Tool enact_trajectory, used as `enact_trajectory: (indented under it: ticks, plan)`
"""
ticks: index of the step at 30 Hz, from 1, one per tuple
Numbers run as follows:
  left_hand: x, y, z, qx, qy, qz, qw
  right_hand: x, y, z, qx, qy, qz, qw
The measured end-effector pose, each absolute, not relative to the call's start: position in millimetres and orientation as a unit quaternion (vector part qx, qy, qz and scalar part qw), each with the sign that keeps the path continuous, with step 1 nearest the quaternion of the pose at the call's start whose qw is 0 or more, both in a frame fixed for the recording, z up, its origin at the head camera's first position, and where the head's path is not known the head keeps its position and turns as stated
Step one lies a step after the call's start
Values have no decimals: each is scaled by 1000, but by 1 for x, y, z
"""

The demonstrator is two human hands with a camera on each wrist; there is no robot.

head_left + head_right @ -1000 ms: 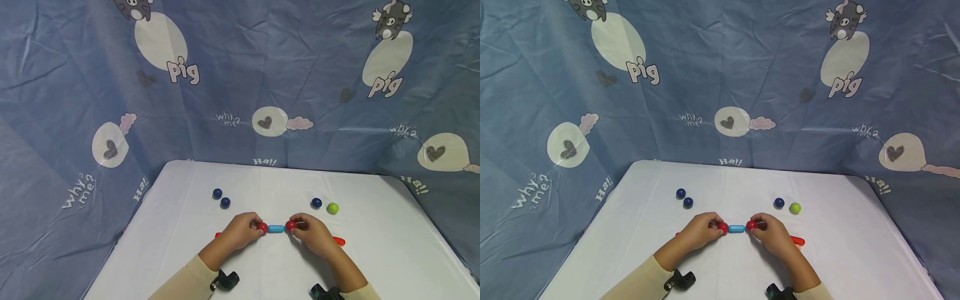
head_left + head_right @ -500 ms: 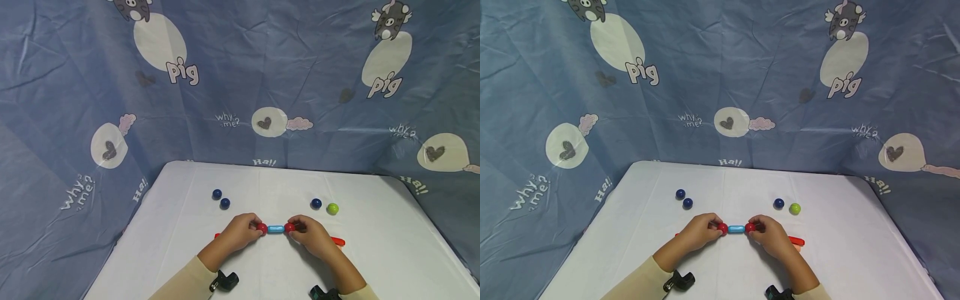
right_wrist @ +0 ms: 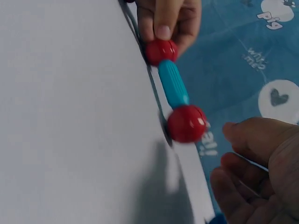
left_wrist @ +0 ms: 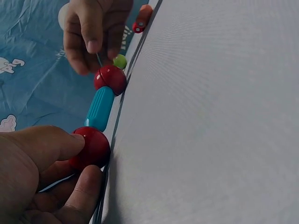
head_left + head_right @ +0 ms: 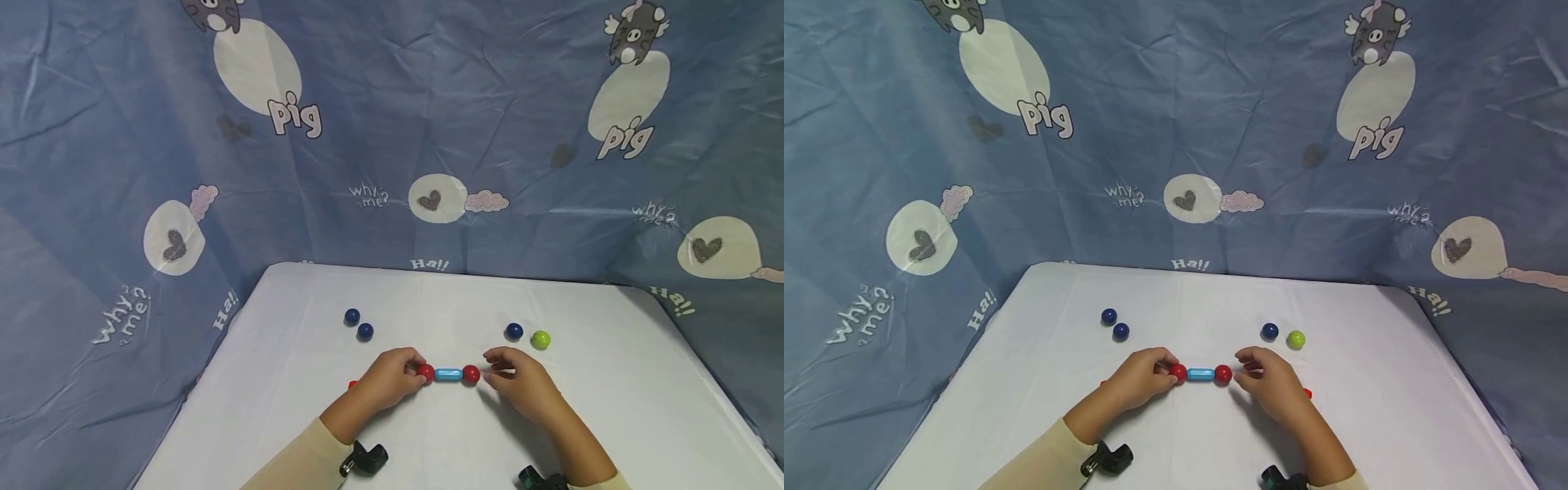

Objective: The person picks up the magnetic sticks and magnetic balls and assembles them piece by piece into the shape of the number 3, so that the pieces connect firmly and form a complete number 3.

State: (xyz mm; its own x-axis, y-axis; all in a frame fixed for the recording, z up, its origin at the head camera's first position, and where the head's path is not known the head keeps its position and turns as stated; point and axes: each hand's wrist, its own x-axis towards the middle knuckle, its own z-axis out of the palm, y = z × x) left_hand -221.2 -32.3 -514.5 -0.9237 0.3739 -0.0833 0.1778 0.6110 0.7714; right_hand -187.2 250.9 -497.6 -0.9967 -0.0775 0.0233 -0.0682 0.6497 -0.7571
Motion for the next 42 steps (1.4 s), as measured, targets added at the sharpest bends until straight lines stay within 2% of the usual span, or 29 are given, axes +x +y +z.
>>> enact_trajectory:
  ticks: [2, 8, 14, 19, 25, 35, 42]
  plan:
    - [-221, -32, -514, 159, 889, 412, 117, -183, 261, -494, -30, 912, -409, -3]
    - [-222, -31, -514, 154, 892, 408, 120, -169, 296, -487, 32, 910, -412, 20]
    - [-222, -32, -515, 148, 894, 406, 123, -157, 323, -491, 8, 951, -308, -29]
    - [-222, -33, -514, 152, 890, 411, 123, -153, 339, -496, 13, 959, -285, -5]
    - [-221, -33, -516, 155, 889, 414, 120, -152, 344, -502, 21, 952, -303, 35]
    - [-221, -34, -515, 160, 887, 415, 120, -150, 345, -506, 28, 950, -307, 49]
    - [-222, -34, -515, 163, 886, 418, 120, -152, 346, -509, 23, 951, -305, 40]
